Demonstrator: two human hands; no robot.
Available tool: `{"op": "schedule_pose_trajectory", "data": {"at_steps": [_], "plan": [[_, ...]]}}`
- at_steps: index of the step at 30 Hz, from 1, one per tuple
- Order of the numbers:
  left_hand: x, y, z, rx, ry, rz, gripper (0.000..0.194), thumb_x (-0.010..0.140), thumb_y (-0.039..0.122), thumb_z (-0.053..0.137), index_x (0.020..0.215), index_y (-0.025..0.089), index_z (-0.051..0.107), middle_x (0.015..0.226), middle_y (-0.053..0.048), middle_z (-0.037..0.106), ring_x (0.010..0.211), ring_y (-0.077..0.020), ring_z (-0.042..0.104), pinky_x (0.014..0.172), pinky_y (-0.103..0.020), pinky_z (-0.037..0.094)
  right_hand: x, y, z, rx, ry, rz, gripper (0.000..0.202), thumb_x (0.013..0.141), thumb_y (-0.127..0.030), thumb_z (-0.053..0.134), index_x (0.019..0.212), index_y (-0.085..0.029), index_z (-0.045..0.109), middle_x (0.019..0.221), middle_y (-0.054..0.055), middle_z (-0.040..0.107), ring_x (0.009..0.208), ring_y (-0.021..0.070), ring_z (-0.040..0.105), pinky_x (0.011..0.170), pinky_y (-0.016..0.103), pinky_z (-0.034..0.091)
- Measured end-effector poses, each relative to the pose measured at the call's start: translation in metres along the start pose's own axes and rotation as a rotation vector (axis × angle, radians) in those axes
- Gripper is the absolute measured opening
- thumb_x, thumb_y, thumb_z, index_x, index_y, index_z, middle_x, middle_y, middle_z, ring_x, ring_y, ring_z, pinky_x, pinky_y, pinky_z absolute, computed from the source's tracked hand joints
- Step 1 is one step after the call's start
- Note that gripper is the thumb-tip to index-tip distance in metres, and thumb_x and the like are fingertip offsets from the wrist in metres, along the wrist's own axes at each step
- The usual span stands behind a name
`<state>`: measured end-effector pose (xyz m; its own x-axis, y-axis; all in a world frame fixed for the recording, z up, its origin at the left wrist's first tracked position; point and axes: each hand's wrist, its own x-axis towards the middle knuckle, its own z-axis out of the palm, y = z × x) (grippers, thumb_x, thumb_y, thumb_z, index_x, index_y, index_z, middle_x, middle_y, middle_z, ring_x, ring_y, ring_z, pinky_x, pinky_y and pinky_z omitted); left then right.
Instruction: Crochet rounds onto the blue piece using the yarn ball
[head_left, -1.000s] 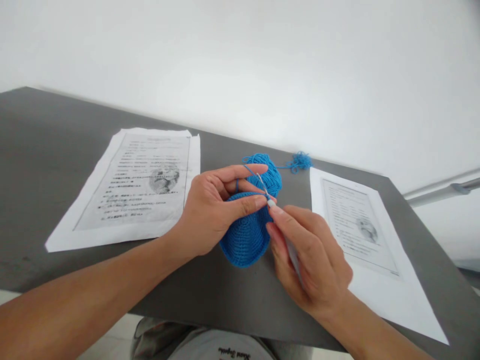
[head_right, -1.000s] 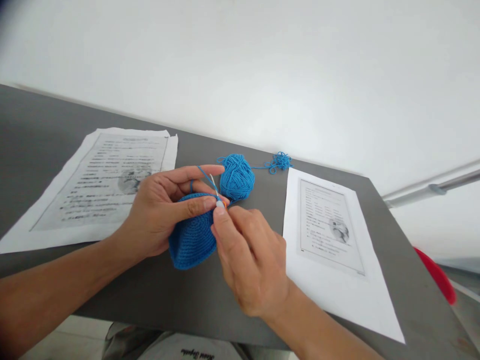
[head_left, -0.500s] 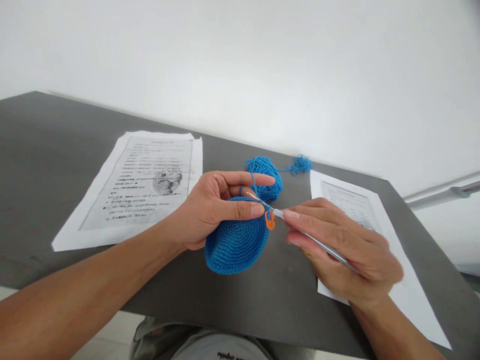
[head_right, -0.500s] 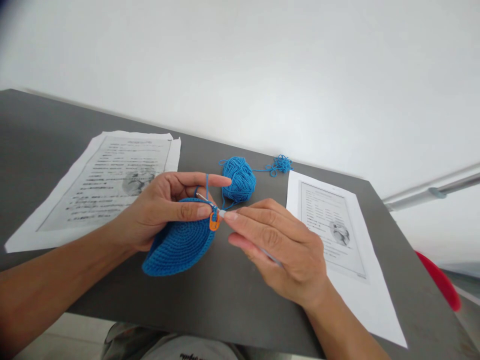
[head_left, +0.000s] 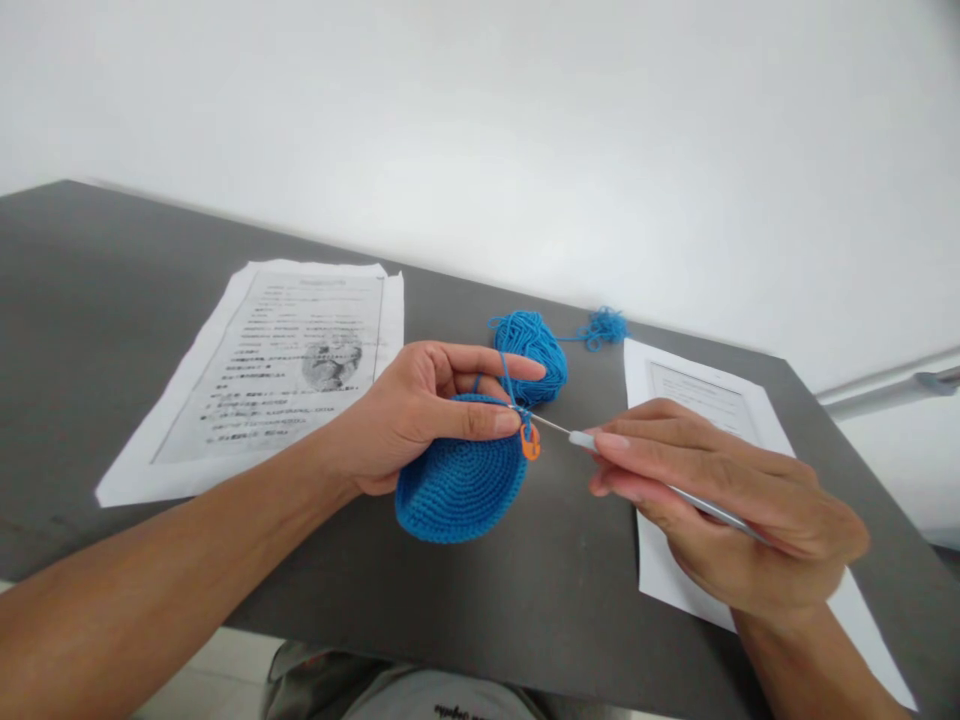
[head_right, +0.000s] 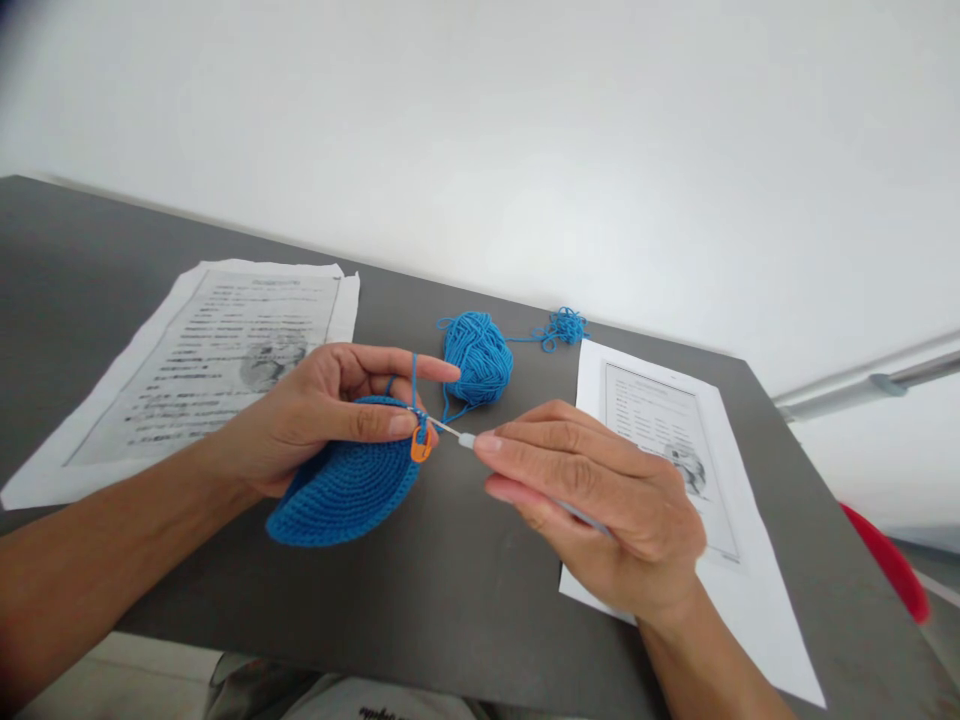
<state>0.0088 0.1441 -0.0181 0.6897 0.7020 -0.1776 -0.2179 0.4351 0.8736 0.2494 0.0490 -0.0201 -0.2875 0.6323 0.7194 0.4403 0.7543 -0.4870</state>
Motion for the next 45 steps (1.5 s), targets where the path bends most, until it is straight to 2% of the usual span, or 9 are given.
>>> {"op": "schedule_pose_trajectory", "data": {"at_steps": [7, 11, 17, 23, 27, 36, 41, 45], "plan": [[0.002, 0.001, -0.003, 0.015, -0.011, -0.019, 0.038, 0.076, 0.012, 0.097, 0.112, 0.016, 0.087, 0.076, -0.003, 0.083, 0.071, -0.0154, 0.080, 0.067, -0.019, 0.063, -0.001, -0.001, -0.006, 0.004, -0.002, 0.016, 0.056, 0.090, -0.001, 0.079, 0.140, -0.027, 0.077, 0.101, 0.007, 0.085, 0.086, 0.0238, 0.078, 0.066, 0.040, 0.065], [0.002, 0.001, -0.005, 0.034, -0.029, -0.029, 0.037, 0.077, 0.011, 0.096, 0.113, 0.017, 0.087, 0.075, -0.002, 0.082, 0.072, -0.0158, 0.081, 0.068, -0.019, 0.064, 0.001, -0.003, -0.009, -0.009, -0.045, 0.011, 0.055, 0.092, -0.001, 0.076, 0.141, -0.027, 0.076, 0.102, 0.007, 0.085, 0.089, 0.0237, 0.079, 0.070, 0.041, 0.067], [0.004, 0.005, -0.008, 0.164, -0.030, -0.043, 0.034, 0.078, 0.009, 0.093, 0.111, 0.016, 0.088, 0.073, -0.003, 0.081, 0.065, -0.0133, 0.077, 0.058, -0.015, 0.059, 0.002, -0.008, -0.012, -0.139, -0.133, -0.058, 0.063, 0.090, 0.005, 0.076, 0.145, -0.026, 0.072, 0.106, 0.007, 0.086, 0.090, 0.0230, 0.080, 0.072, 0.038, 0.070], [0.005, 0.008, -0.012, 0.215, -0.042, -0.091, 0.034, 0.076, 0.007, 0.093, 0.108, 0.015, 0.088, 0.077, -0.003, 0.083, 0.065, -0.0134, 0.077, 0.057, -0.015, 0.060, 0.003, -0.010, -0.012, -0.161, -0.176, -0.076, 0.044, 0.094, 0.004, 0.074, 0.132, -0.018, 0.076, 0.102, 0.009, 0.084, 0.089, 0.0191, 0.078, 0.073, 0.032, 0.069], [0.005, 0.010, -0.013, 0.195, -0.079, -0.126, 0.032, 0.076, 0.008, 0.094, 0.106, 0.015, 0.089, 0.077, -0.005, 0.084, 0.063, -0.0130, 0.077, 0.057, -0.015, 0.060, 0.004, -0.010, -0.015, -0.085, -0.188, -0.043, 0.037, 0.094, 0.002, 0.074, 0.126, -0.016, 0.079, 0.101, 0.009, 0.084, 0.090, 0.0186, 0.078, 0.077, 0.031, 0.069], [0.003, 0.010, -0.013, 0.229, -0.095, -0.117, 0.027, 0.074, 0.014, 0.097, 0.100, 0.016, 0.090, 0.077, -0.006, 0.084, 0.064, -0.0154, 0.079, 0.057, -0.016, 0.060, 0.009, -0.011, -0.018, 0.065, -0.149, 0.071, 0.057, 0.089, 0.000, 0.079, 0.138, -0.029, 0.078, 0.094, 0.006, 0.084, 0.078, 0.0218, 0.078, 0.066, 0.036, 0.068], [0.003, 0.008, -0.013, 0.228, -0.135, -0.114, 0.024, 0.075, 0.016, 0.097, 0.098, 0.018, 0.090, 0.078, -0.008, 0.086, 0.067, -0.0176, 0.081, 0.059, -0.017, 0.060, 0.010, -0.010, -0.020, 0.141, -0.145, 0.147, 0.047, 0.091, -0.007, 0.081, 0.131, -0.032, 0.082, 0.085, 0.007, 0.084, 0.070, 0.0241, 0.077, 0.057, 0.038, 0.065], [0.003, 0.008, -0.012, 0.236, -0.160, -0.112, 0.025, 0.076, 0.017, 0.097, 0.100, 0.017, 0.090, 0.078, -0.008, 0.086, 0.068, -0.0171, 0.081, 0.061, -0.018, 0.060, 0.003, -0.008, -0.017, 0.285, -0.093, 0.244, 0.036, 0.093, -0.009, 0.079, 0.124, -0.026, 0.085, 0.076, 0.006, 0.081, 0.064, 0.0230, 0.076, 0.051, 0.035, 0.063]]}}
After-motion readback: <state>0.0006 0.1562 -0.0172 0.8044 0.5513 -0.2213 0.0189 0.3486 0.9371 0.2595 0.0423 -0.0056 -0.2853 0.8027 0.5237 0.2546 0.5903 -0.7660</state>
